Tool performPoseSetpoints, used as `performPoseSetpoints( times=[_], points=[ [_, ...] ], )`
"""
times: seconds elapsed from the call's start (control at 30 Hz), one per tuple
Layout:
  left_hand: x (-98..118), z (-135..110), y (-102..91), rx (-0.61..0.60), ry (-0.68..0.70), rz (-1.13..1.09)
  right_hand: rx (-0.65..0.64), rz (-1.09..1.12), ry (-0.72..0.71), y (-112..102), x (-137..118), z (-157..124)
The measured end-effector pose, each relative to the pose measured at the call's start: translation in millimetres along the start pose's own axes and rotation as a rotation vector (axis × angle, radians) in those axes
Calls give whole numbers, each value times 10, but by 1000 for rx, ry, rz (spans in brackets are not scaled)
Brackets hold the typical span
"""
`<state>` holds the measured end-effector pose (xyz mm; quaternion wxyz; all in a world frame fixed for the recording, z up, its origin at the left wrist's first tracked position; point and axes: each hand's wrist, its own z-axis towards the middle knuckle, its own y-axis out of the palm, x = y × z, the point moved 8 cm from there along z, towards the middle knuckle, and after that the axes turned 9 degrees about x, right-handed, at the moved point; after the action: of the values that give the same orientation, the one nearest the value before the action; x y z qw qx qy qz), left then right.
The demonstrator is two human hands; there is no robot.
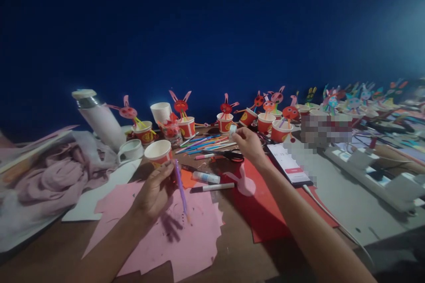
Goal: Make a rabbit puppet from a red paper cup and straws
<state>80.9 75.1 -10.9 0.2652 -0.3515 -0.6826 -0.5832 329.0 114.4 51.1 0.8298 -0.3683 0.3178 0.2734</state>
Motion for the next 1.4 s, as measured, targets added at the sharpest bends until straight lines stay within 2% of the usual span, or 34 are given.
performPoseSetpoints(
  times=[0.07, 0.13, 0.33, 0.4, 0.5, 0.57, 0.63, 0.67, 0.77, 0.8, 0.87, 0.93, 1.03, 1.1, 1.27, 1.4],
  points=[
    [5, 15, -15, 10, -4, -13, -55, -426, -132, 43, 41, 117],
    [4, 30, -42, 27, -13, -22, -102, -537, -194, 143, 77, 165],
    [19, 51, -96, 52, -18, -44, -154, -606, -335, 531, 75, 126],
    [27, 54, -109, 71, -17, -57, -151, -595, -348, 546, 62, 131],
    [38, 55, -109, 93, -24, -101, -108, -564, -320, 400, 24, 131],
    [37, 48, -117, 130, -45, -145, -51, -479, -257, 251, -22, 76],
    [24, 34, -121, 168, -77, -190, -6, -178, -119, 150, -67, -56],
    [13, 25, -117, 179, -95, -209, -47, -38, -80, 187, -117, -164],
    [-34, 6, -102, 187, -146, -246, -383, 294, 18, 556, -343, -613],
    [-54, 4, -99, 182, -159, -252, -449, 372, 59, 660, -416, -750],
    [-93, 3, -85, 154, -173, -249, -534, 538, 124, 816, -563, -957],
    [-124, -1, -60, 107, -160, -208, -512, 678, 209, 876, -632, -1029],
    [-180, -31, -7, 36, -126, -70, -386, 729, 324, 852, -583, -968],
    [-223, -64, 44, -21, -117, 11, -345, 741, 375, 836, -528, -903],
    [-288, -120, 146, -162, -139, 73, -403, 843, 421, 892, -458, -833],
    [-322, -121, 126, -194, -139, 222, -403, 856, 413, 899, -390, -853]
  ],
)
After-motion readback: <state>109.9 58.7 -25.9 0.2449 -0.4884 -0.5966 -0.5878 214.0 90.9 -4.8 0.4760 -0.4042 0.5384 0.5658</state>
